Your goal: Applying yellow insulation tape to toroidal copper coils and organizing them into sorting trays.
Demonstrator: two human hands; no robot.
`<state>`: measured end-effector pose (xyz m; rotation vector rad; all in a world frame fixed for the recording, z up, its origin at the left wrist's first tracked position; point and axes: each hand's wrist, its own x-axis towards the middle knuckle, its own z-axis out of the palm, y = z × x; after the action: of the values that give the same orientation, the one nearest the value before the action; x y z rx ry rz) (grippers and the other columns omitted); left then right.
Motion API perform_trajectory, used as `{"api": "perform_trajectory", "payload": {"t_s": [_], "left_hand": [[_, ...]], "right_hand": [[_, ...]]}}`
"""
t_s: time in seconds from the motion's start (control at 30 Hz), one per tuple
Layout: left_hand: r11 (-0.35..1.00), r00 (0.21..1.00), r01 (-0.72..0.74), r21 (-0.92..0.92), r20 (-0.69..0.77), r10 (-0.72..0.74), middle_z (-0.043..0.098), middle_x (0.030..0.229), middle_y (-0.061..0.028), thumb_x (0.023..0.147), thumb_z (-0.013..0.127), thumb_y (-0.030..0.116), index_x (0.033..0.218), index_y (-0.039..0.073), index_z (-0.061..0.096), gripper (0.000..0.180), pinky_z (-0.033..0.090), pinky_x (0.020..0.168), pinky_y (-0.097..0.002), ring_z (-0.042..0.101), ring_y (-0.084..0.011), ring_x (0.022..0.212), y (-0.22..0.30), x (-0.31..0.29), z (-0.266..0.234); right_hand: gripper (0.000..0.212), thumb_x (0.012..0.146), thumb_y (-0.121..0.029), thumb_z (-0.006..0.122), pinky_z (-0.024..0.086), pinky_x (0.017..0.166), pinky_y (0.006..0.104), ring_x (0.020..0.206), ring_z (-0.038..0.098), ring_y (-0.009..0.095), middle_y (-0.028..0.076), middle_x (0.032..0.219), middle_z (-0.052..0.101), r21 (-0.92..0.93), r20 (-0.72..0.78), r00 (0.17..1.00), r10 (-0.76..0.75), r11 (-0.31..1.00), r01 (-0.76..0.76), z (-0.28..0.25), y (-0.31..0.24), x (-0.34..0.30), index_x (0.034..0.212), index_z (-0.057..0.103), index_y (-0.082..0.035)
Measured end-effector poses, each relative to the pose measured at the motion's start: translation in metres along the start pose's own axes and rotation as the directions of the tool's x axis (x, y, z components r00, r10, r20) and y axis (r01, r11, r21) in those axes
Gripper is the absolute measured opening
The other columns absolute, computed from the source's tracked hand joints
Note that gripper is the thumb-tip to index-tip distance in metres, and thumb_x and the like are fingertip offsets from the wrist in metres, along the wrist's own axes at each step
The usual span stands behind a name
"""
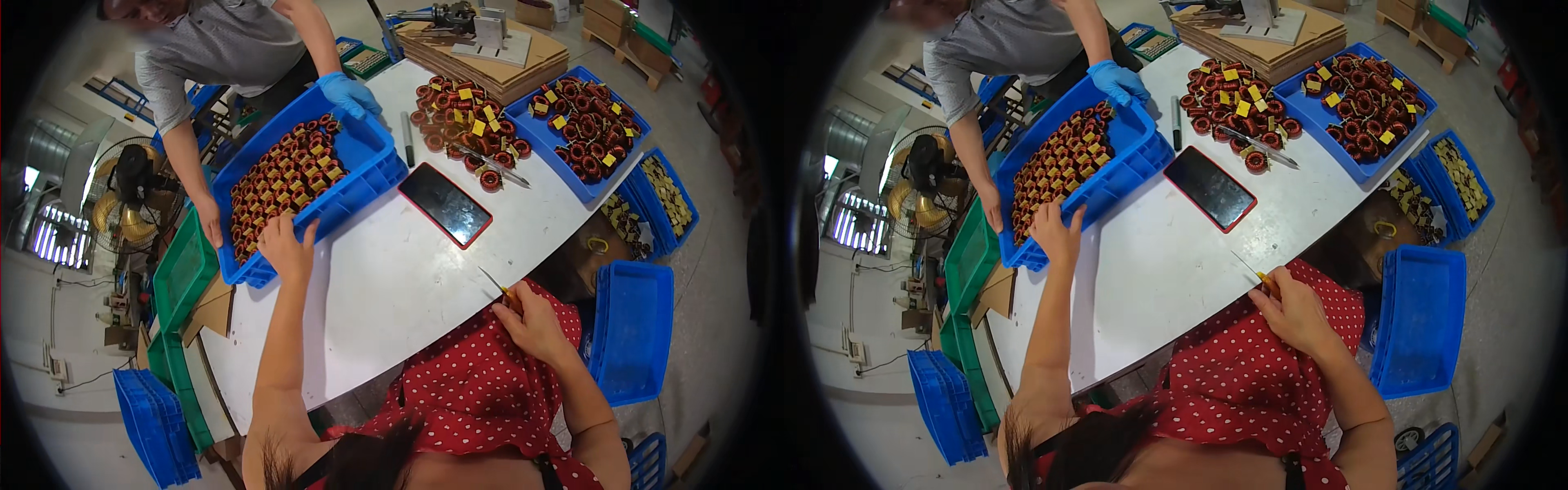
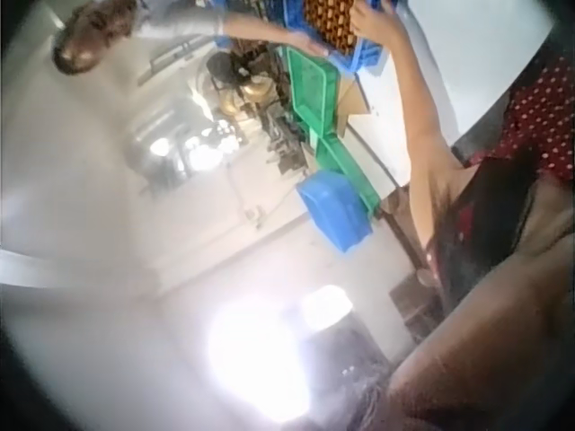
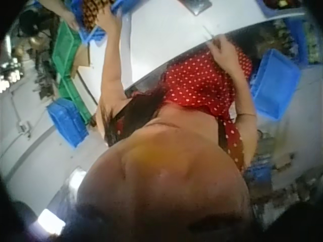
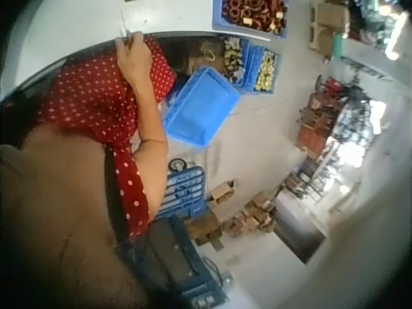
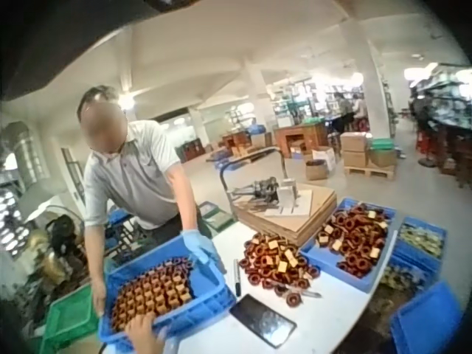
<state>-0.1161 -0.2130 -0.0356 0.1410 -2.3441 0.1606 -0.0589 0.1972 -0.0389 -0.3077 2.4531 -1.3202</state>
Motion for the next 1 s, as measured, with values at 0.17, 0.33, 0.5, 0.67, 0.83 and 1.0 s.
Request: {"api": "perform_trajectory", "payload": {"t_s": [0.17, 0.33, 0.5, 0.67, 0.83, 1.0], "left_hand": [[0.983, 0.991, 0.13, -0.126, 0.058, -0.124, 0.054, 0.086, -0.006, 0.065, 0.078, 0.03, 0.086, 0.007, 0.06, 0.037, 0.034, 0.075, -0.0385, 0.051, -0.0264, 0.086, 0.009, -0.014, -0.023], [0.963, 0.969, 0.201, -0.178, 0.18, -0.168, 0.054, 0.086, -0.008, 0.067, 0.077, 0.025, 0.083, 0.006, 0.059, 0.031, 0.034, 0.074, -0.0386, 0.051, -0.0275, 0.086, 0.006, -0.02, -0.038], [0.947, 0.976, 0.192, -0.258, 0.15, -0.157, 0.054, 0.082, -0.0081, 0.07, 0.073, 0.016, 0.078, 0.004, 0.059, 0.02, 0.035, 0.07, -0.038, 0.051, -0.0273, 0.081, 0.004, -0.02, -0.04], [0.938, 0.976, 0.195, -0.286, 0.15, -0.157, 0.054, 0.078, -0.0084, 0.07, 0.073, 0.012, 0.074, 0.003, 0.059, 0.017, 0.037, 0.065, -0.0376, 0.051, -0.0268, 0.076, 0.005, -0.02, -0.043], [0.931, 0.969, 0.212, -0.297, 0.187, -0.161, 0.054, 0.076, -0.0086, 0.07, 0.072, 0.011, 0.074, 0.004, 0.059, 0.016, 0.037, 0.064, -0.0374, 0.05, -0.0266, 0.074, 0.005, -0.023, -0.051], [0.938, 0.969, 0.206, -0.279, 0.189, -0.156, 0.054, 0.074, -0.009, 0.069, 0.072, 0.01, 0.073, 0.004, 0.06, 0.014, 0.037, 0.063, -0.0378, 0.05, -0.027, 0.072, 0.007, -0.026, -0.058]], "right_hand": [[0.032, 0.085, -0.028, 0.062, 0.044, 0.058, 0.0382, 0.062, 0.059, 0.029, 0.014, 0.067, 0.057, 0.042, -0.029, 1.0, -0.011, 0.999, 0.013, 0.007, 0.004, 0.002, 0.094, 0.049, 0.0], [0.03, 0.086, -0.026, 0.06, 0.044, 0.058, 0.0382, 0.063, 0.059, 0.03, 0.016, 0.069, 0.057, 0.03, -0.173, 0.983, -0.066, 0.997, 0.073, 0.002, 0.006, 0.014, 0.095, 0.047, 0.0], [0.025, 0.082, -0.022, 0.062, 0.042, 0.057, 0.0383, 0.059, 0.053, 0.03, 0.012, 0.065, 0.05, -0.071, -0.401, 0.905, -0.14, 0.99, 0.122, -0.022, 0.009, 0.043, 0.091, 0.048, -0.003], [0.043, 0.073, -0.027, 0.071, 0.046, 0.068, 0.039, 0.078, 0.058, 0.031, 0.014, 0.087, 0.055, -0.195, -0.446, 0.853, -0.271, 0.96, 0.203, -0.032, 0.006, 0.074, 0.104, 0.051, -0.005], [0.086, 0.061, -0.034, 0.079, 0.05, 0.077, 0.0399, 0.095, 0.058, 0.034, 0.016, 0.116, 0.047, -0.357, -0.297, 0.932, -0.208, 0.929, 0.094, -0.015, -0.006, 0.095, 0.129, 0.039, 0.0], [0.086, 0.061, -0.034, 0.079, 0.051, 0.077, 0.0397, 0.095, 0.059, 0.032, 0.015, 0.118, 0.046, -0.392, -0.246, 0.959, -0.14, 0.919, 0.033, -0.004, -0.01, 0.104, 0.128, 0.039, 0.003]]}}
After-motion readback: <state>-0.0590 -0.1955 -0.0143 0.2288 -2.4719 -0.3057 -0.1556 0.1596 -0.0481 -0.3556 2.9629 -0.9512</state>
